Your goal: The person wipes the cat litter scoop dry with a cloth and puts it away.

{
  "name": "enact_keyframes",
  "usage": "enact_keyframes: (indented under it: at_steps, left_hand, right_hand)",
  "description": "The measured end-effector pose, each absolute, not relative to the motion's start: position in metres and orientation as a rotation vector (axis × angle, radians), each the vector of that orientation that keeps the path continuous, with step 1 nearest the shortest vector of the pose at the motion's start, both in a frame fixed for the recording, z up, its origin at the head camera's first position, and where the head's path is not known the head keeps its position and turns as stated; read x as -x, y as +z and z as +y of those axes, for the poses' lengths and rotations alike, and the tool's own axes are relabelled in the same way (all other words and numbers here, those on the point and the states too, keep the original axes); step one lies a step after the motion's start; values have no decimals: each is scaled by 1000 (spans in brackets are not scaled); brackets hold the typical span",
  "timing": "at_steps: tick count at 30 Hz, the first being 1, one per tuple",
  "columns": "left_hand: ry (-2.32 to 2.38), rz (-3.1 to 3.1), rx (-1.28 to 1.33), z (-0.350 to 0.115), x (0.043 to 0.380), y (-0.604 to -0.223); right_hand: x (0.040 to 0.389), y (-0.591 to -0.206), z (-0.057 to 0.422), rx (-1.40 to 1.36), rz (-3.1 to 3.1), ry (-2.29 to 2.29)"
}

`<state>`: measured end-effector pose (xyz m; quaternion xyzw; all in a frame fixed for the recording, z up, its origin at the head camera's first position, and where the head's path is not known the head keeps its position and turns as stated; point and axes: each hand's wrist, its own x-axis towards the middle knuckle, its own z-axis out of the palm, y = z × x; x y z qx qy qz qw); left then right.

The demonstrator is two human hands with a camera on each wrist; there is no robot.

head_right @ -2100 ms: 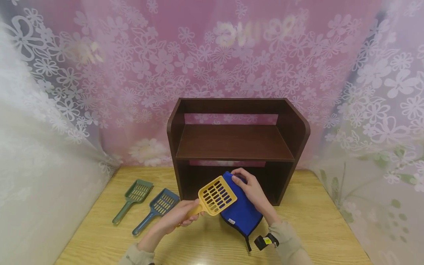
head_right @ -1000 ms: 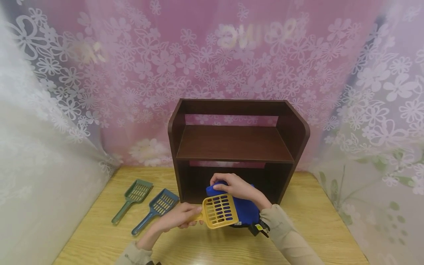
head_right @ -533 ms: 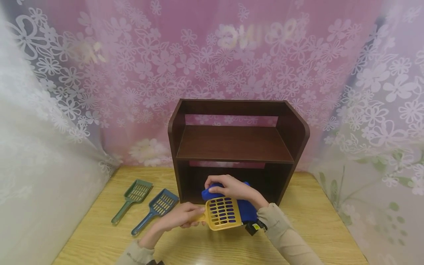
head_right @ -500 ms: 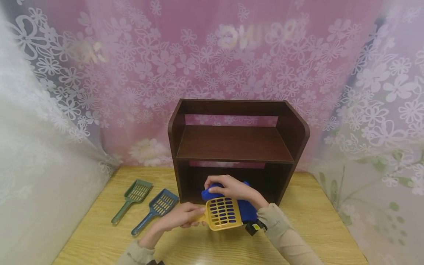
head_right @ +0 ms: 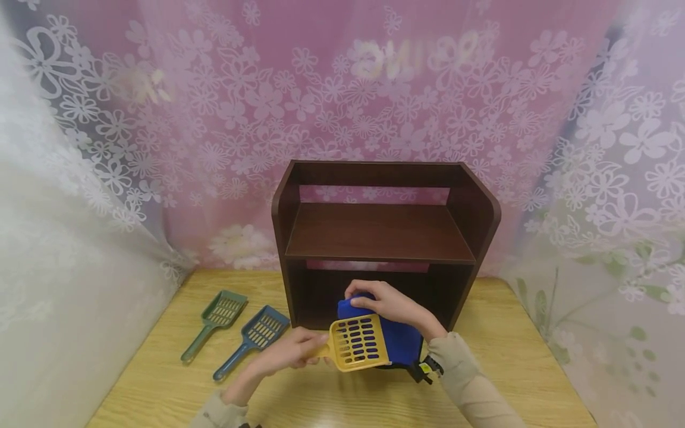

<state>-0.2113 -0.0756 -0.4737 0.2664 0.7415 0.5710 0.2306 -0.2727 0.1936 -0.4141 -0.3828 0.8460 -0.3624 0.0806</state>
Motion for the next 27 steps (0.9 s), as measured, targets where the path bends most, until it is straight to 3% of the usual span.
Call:
enact_keyframes:
  at_steps: [18,27]
  left_hand:
    - [1853,2003,-577,-69,213,-483]
    - [2028,1890,-485,-57,212,-489]
  right_hand:
    - [246,-452,189,455,2807,-1864]
    - [237,-468,176,-26,2507,-2404]
